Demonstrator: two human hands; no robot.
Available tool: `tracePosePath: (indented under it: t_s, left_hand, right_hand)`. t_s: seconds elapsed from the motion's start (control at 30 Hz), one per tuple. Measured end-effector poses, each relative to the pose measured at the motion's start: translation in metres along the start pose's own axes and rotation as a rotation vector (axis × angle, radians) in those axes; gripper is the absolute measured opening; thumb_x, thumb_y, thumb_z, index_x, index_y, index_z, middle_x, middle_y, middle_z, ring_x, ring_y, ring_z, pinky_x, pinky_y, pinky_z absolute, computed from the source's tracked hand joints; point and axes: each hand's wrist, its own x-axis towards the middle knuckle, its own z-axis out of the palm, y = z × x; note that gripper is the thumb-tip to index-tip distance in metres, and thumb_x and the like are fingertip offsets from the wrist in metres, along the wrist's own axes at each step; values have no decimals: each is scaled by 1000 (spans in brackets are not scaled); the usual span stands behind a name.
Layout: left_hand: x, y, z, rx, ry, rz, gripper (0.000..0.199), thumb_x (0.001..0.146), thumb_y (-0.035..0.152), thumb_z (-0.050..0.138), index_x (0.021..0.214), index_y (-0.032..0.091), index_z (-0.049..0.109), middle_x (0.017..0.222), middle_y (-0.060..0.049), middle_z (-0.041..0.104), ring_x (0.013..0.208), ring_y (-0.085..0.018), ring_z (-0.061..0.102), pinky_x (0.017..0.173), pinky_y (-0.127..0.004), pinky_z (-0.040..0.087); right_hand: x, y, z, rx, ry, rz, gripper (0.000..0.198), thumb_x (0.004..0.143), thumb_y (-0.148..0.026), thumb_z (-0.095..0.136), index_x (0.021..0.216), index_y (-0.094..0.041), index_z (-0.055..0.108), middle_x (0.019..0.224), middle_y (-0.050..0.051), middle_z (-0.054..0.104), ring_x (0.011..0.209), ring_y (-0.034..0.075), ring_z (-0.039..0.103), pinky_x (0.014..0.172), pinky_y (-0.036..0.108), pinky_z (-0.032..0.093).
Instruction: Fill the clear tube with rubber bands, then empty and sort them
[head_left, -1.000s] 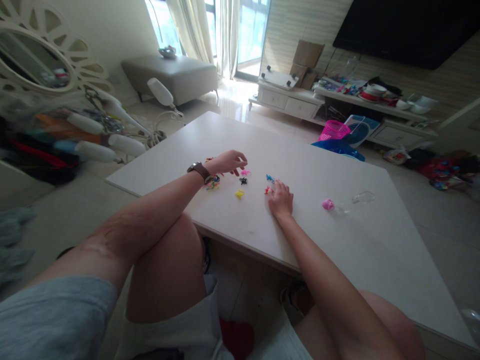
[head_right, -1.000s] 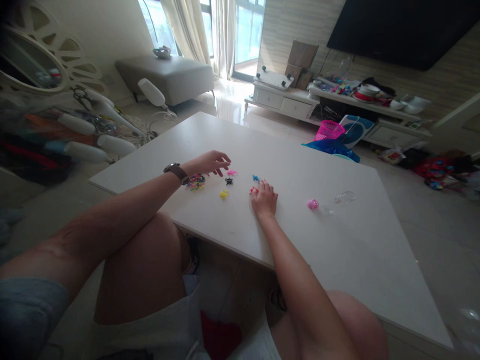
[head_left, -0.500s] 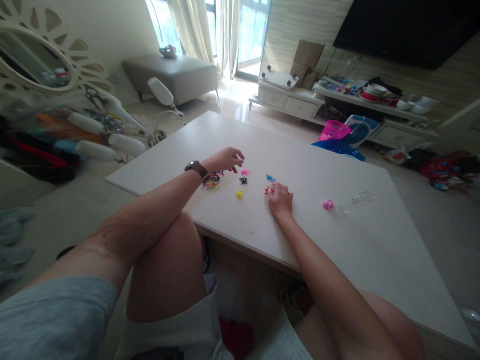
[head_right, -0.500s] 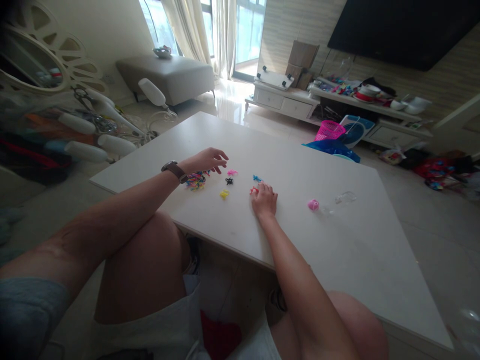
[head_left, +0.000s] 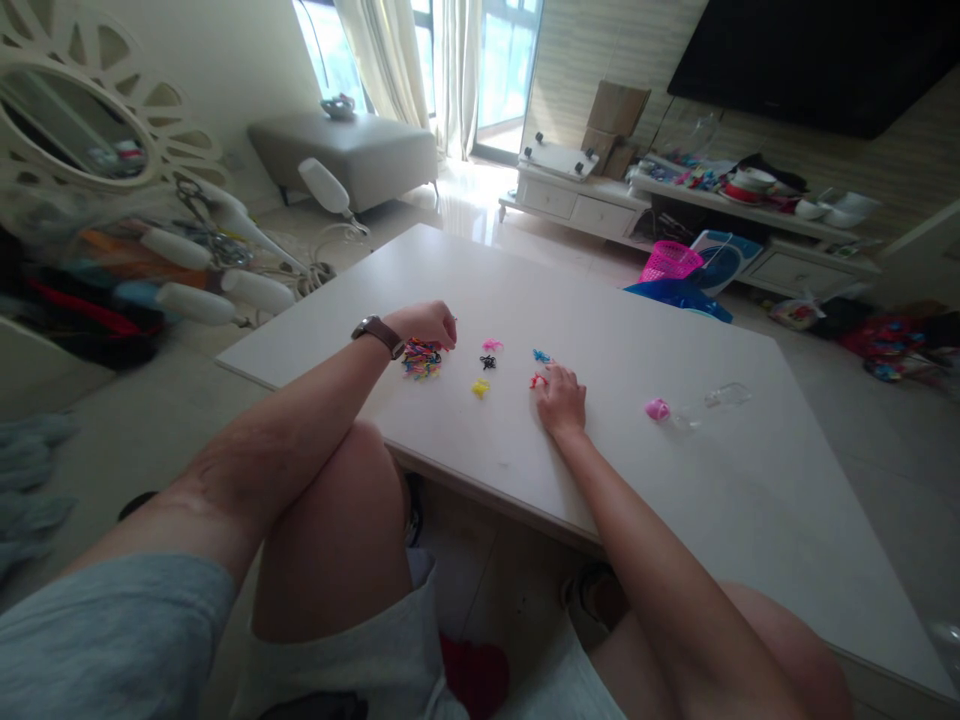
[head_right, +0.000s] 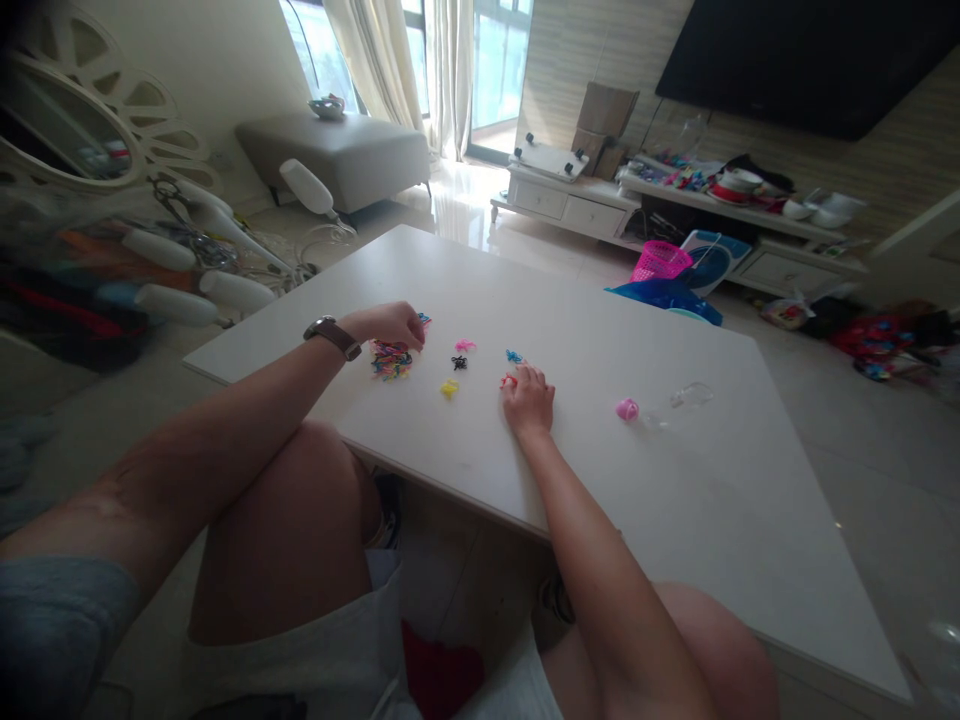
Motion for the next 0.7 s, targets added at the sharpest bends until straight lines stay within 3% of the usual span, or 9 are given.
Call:
tracePosePath:
  t_s: [0.37,0.7]
  left_hand:
    - [9,-16,12,165,-252,-118,19,42,21,86,53,19,71,49,-4,62,52,-16,54,51,-25,40]
    - [14,-14,23,278,-183,-95,14,42,20,81,52,21,71,43,1,55,53,-15,52,53,-24,38]
  right_hand:
    - [0,1,0,-31,6,-15,36,97,-29,36,125,-21,58,141,12,61,131,26,47,101,42,37]
    - [-1,0,-1,-36,-5,-4,36,97,-29,37,124,-20,58,136,12,63,127,27,49,100,41,36]
